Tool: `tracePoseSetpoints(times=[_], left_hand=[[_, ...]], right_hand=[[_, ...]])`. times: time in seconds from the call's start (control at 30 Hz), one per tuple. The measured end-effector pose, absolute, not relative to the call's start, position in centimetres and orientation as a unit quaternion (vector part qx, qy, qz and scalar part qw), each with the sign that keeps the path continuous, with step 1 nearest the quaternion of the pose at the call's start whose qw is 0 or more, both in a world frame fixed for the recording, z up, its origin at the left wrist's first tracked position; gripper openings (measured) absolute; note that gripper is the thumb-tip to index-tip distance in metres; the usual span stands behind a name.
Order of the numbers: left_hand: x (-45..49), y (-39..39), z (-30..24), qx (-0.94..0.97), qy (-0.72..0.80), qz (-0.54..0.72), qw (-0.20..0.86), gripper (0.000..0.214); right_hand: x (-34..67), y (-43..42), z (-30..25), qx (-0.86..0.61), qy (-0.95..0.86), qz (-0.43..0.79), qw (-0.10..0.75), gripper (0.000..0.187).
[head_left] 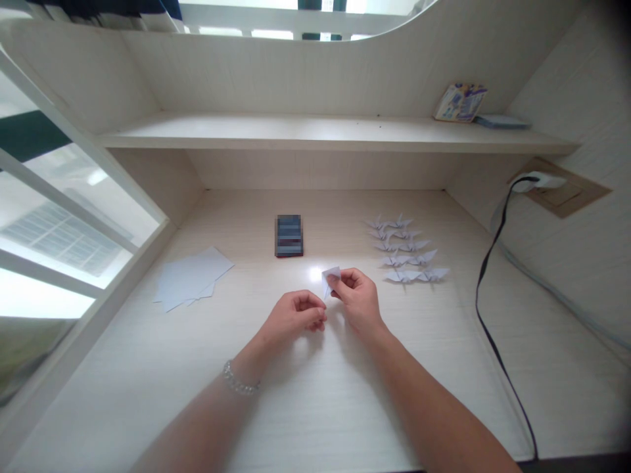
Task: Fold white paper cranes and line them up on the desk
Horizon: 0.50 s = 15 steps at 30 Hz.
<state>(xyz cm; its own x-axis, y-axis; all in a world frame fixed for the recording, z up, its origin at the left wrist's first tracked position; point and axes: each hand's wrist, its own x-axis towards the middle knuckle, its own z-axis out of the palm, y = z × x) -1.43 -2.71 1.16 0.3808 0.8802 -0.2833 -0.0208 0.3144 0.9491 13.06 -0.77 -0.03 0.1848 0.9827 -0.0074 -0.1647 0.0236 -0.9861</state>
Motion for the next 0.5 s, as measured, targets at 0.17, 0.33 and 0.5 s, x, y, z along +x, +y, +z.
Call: tracePoseSetpoints(times=[0.17,0.33,0.5], left_hand=[[-1.28,-2.51,1.20,0.455,0.467,0.385,0.653,0.029],[-1.27,-2.46,1.11,0.514,0.457,0.389,0.613,0.023],[-1.43,-2.50,1.12,0.485,0.449,0.378,0.648,0.014]], right_hand=[[12.57,-1.13,0.02,-0.480,-0.430,0.527,0.554,0.025],[12.42,-1.24,-0.21,-0.482,-0.440,0.517,0.554,0.020],[12.48,-1.10,-0.34,-0.480,-0.442,0.511,0.560,0.019]])
